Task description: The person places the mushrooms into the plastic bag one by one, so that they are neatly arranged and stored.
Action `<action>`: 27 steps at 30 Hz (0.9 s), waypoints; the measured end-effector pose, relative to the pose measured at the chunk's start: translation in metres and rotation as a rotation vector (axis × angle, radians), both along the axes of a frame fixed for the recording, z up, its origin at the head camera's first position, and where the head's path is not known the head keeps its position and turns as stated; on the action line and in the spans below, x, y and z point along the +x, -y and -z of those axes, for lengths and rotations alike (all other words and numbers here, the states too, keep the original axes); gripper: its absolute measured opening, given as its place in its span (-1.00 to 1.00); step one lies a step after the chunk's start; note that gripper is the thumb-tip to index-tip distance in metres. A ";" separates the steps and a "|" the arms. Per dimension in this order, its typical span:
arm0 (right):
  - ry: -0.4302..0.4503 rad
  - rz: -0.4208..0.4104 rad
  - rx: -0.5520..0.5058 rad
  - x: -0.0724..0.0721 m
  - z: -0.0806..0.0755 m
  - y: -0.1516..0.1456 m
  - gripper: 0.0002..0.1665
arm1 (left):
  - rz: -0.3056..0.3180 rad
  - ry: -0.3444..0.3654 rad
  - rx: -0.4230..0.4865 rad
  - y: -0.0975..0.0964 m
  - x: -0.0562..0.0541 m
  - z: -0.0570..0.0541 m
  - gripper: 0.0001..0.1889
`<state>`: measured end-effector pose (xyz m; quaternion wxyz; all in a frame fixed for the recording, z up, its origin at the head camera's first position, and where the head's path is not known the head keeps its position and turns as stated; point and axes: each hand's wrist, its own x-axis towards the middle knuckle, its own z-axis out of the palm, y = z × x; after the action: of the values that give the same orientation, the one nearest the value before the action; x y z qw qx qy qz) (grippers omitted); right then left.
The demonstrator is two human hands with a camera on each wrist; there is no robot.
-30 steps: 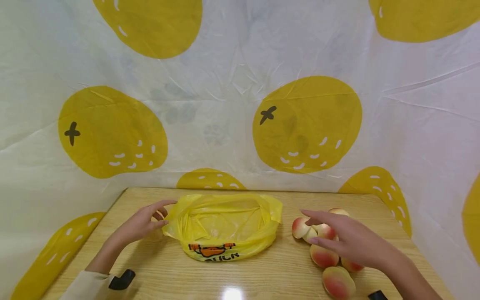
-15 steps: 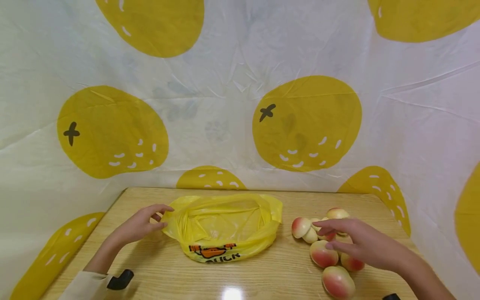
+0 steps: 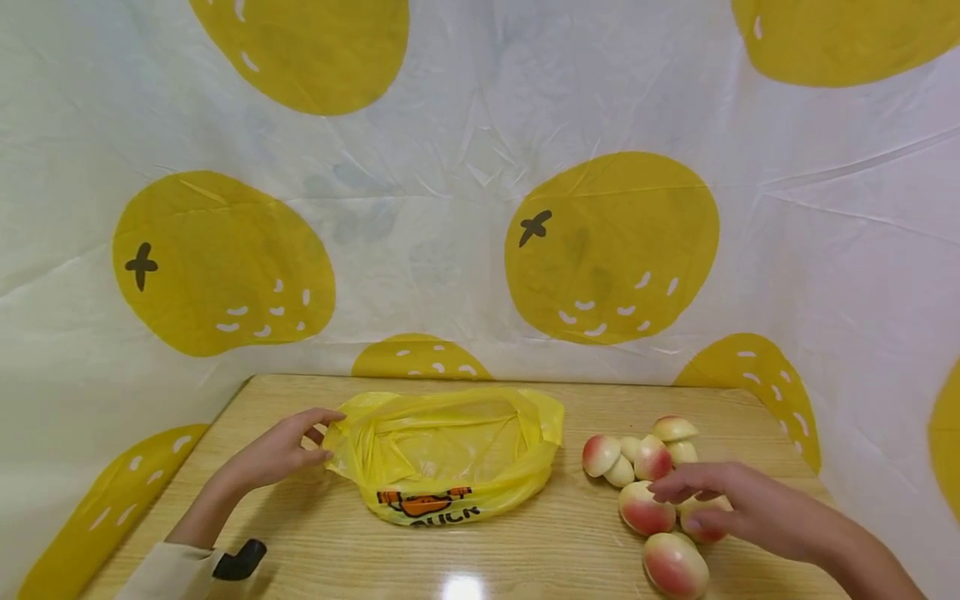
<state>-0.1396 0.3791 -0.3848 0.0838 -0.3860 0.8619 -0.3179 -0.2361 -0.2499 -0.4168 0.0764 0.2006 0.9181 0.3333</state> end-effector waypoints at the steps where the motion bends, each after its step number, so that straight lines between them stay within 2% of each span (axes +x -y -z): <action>1: 0.021 -0.028 -0.024 -0.001 0.002 -0.002 -0.52 | 0.001 0.001 0.002 0.000 0.000 0.000 -0.40; 5: 0.091 -0.118 -0.089 -0.002 0.010 -0.007 -0.44 | 0.002 0.005 0.007 -0.002 0.002 -0.002 -0.40; 7: 0.087 -0.141 -0.096 -0.001 0.013 -0.009 -0.40 | -0.003 0.009 0.009 -0.003 0.003 -0.003 -0.40; 13: 0.063 -0.155 -0.067 0.004 0.021 -0.008 -0.41 | 0.000 0.003 0.002 -0.004 0.003 -0.004 -0.40; 21: 0.039 -0.222 -0.101 0.005 0.032 0.001 -0.39 | 0.009 -0.001 -0.004 -0.002 0.002 -0.003 -0.39; 26: 0.141 -0.208 -0.121 0.013 0.032 0.005 -0.47 | 0.005 0.006 0.000 -0.003 0.002 -0.004 -0.39; 27: 0.137 -0.194 -0.115 0.015 0.032 0.005 -0.48 | 0.005 0.007 0.000 -0.003 0.002 -0.003 -0.39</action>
<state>-0.1249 0.3744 -0.4166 0.1504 -0.4492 0.7931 -0.3828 -0.2345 -0.2473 -0.4134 0.0804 0.2018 0.9174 0.3336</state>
